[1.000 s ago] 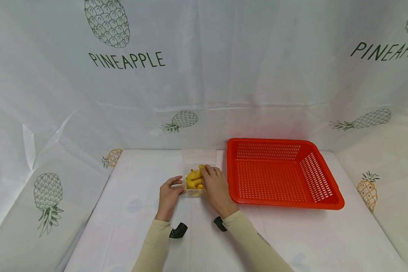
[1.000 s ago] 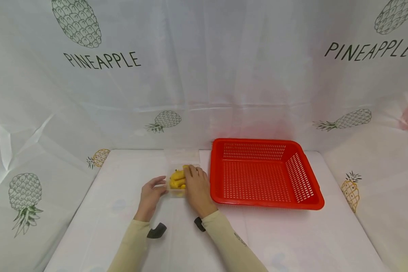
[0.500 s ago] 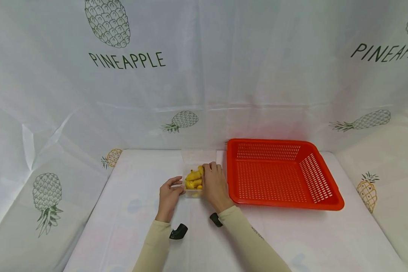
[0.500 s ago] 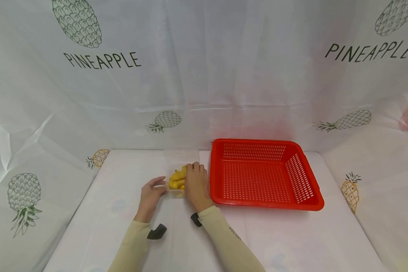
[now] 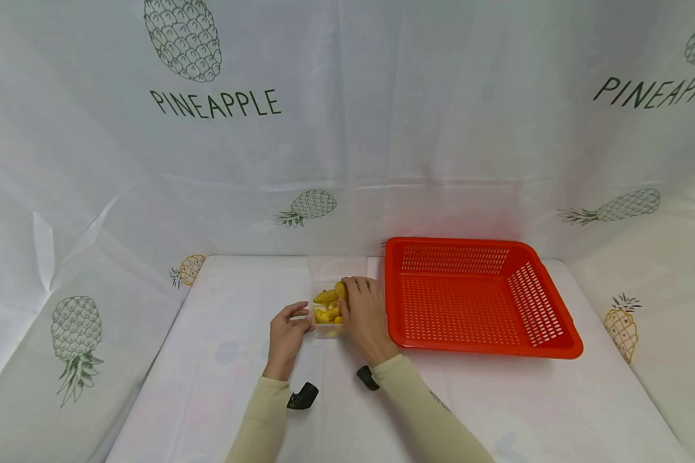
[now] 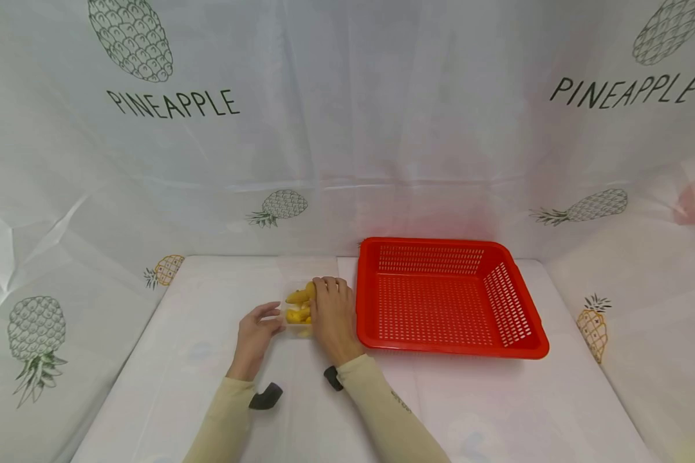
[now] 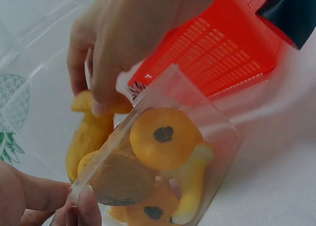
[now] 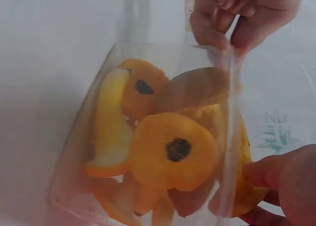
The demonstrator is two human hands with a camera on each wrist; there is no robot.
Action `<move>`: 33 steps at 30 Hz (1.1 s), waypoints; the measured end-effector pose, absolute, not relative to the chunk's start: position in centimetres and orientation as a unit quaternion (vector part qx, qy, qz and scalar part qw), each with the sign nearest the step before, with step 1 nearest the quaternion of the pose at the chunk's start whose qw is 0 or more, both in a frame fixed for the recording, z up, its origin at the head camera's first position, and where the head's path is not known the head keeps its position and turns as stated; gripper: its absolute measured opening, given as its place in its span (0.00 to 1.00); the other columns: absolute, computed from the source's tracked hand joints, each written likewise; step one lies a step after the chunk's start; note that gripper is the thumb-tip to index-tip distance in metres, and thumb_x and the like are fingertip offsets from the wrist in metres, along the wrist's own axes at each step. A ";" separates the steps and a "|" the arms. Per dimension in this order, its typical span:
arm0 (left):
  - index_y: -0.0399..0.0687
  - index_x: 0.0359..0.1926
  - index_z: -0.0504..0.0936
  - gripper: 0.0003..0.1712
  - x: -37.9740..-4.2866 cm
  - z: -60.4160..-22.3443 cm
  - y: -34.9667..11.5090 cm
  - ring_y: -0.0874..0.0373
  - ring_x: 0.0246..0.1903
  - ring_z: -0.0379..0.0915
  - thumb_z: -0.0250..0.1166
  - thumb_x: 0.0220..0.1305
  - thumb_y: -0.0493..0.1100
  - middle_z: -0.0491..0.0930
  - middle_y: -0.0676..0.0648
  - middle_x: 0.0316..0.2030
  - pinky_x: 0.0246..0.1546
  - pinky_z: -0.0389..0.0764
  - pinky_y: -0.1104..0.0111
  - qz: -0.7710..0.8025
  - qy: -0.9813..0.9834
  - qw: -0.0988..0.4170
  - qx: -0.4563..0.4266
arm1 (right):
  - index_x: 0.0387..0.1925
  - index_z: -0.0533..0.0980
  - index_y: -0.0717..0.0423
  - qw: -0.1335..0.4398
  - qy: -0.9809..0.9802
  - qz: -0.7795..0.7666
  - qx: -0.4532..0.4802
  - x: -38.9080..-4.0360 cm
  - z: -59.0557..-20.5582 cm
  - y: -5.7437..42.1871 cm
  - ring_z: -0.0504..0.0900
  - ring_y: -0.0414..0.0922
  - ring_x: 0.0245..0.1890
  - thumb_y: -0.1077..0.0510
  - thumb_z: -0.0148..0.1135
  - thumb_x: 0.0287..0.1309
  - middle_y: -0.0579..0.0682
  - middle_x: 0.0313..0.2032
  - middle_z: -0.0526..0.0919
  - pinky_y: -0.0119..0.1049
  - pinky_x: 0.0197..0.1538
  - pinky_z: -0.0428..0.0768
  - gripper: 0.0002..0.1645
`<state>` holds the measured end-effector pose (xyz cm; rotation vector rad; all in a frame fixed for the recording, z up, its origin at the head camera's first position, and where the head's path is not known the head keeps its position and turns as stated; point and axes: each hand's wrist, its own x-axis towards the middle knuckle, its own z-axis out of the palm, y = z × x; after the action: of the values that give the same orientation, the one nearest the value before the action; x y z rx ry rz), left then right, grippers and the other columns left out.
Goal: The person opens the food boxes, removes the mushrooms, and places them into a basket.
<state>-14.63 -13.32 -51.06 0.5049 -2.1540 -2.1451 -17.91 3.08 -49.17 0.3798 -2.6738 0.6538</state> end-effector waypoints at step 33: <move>0.29 0.65 0.80 0.24 -14.7 -50.9 -13.4 0.60 0.37 0.80 0.61 0.69 0.25 0.76 0.35 0.52 0.41 0.90 0.72 -0.687 -0.706 0.013 0.173 | 0.59 0.80 0.61 0.291 -0.915 0.263 0.091 -15.2 -43.7 12.0 0.75 0.61 0.57 0.64 0.78 0.58 0.60 0.58 0.83 0.56 0.55 0.80 0.28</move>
<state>-14.68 -13.38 -50.92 0.5403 -2.1996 -2.1392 -15.20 11.96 -43.73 0.2435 -2.4400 0.7009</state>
